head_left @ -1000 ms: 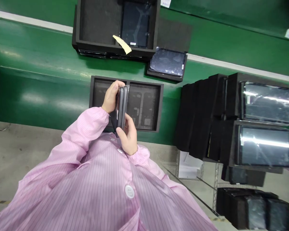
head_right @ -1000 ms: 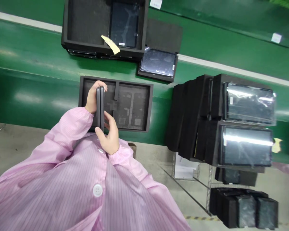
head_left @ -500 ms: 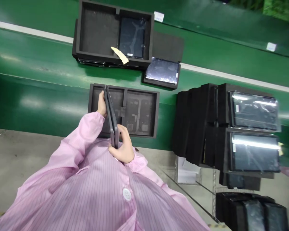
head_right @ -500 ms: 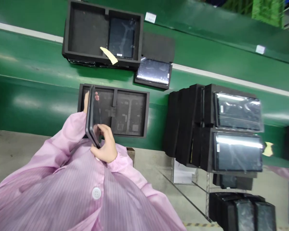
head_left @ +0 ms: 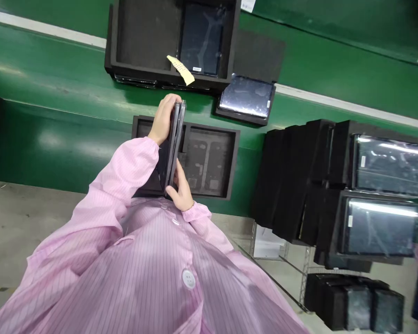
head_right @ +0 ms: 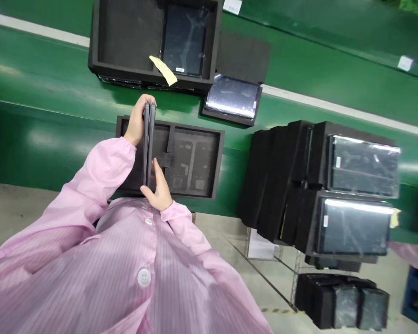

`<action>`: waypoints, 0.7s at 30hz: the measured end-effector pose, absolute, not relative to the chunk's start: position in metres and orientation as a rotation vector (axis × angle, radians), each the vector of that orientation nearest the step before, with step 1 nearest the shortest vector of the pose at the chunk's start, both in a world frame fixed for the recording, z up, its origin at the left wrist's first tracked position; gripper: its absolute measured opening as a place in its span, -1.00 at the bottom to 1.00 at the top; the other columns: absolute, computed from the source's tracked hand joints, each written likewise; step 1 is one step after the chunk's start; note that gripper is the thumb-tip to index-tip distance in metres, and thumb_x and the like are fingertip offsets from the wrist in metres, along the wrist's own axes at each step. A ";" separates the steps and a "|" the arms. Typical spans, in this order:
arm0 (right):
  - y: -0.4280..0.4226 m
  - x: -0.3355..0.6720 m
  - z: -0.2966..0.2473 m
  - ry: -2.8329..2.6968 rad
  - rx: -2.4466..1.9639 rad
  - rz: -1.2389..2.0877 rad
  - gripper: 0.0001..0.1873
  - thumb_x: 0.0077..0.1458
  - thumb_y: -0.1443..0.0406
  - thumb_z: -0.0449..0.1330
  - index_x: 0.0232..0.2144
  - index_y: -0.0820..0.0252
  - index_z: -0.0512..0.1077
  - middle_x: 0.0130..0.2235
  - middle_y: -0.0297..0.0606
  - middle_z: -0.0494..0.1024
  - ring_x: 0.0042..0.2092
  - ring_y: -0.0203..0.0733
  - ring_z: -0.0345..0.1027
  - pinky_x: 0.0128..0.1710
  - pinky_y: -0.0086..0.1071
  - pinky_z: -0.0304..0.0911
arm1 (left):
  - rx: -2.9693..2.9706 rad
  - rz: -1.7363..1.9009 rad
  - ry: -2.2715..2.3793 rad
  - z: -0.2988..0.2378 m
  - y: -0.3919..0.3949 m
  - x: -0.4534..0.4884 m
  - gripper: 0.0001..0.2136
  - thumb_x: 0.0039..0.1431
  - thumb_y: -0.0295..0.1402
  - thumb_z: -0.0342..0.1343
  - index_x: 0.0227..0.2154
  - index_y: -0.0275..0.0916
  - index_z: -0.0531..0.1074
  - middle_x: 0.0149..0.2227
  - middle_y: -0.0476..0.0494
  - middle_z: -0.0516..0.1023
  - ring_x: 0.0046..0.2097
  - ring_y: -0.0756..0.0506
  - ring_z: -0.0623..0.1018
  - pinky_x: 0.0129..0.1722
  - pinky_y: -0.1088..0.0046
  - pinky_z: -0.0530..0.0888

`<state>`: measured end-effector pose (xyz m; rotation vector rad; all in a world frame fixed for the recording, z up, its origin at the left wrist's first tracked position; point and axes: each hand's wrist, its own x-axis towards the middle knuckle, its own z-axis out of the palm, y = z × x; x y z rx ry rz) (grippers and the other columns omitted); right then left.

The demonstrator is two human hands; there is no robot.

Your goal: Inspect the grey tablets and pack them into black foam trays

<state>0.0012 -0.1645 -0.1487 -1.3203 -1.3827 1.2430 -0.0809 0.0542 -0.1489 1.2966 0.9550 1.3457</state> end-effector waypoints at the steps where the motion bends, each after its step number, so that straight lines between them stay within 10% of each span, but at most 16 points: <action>1: -0.163 0.001 -0.146 -1.313 -1.331 1.251 -0.15 0.22 -0.11 0.04 0.40 0.08 -0.10 0.39 -0.02 0.08 0.37 0.05 0.07 0.26 -0.04 0.23 | 1.330 1.333 0.942 -0.149 0.055 -0.080 -0.54 0.29 0.10 -0.12 -0.38 -0.18 0.42 -0.27 -0.10 0.45 -0.01 -0.12 0.50 0.16 0.28 0.35; 11: -0.113 0.015 -0.132 -1.201 -1.307 1.089 -0.56 0.17 0.02 0.19 0.02 0.08 0.47 -0.06 -0.18 0.48 -0.26 -0.27 0.44 -0.18 -0.30 0.49 | 1.634 1.256 0.876 -0.151 0.047 -0.094 -0.53 0.28 0.15 -0.18 -0.05 -0.06 0.38 -0.05 -0.10 0.44 0.11 -0.19 0.50 0.16 0.18 0.39; 17: -0.102 0.023 -0.134 -1.204 -1.287 1.089 -0.58 0.18 0.02 0.18 -0.02 0.10 0.50 -0.07 -0.19 0.49 -0.26 -0.27 0.44 -0.18 -0.29 0.48 | 1.744 1.180 0.939 -0.147 0.049 -0.101 -0.64 0.37 -0.04 -0.14 0.06 -0.08 0.31 0.09 -0.08 0.40 0.19 -0.17 0.46 0.21 0.22 0.37; 21: -0.104 0.027 -0.138 -1.208 -1.313 1.058 -0.60 0.20 0.01 0.16 -0.05 0.09 0.52 -0.07 -0.18 0.51 -0.20 -0.22 0.45 -0.16 -0.25 0.49 | 1.829 0.953 1.099 -0.128 0.042 -0.099 -0.48 0.40 -0.16 -0.45 0.07 -0.39 0.28 0.19 -0.21 0.32 0.29 -0.18 0.32 0.23 0.19 0.26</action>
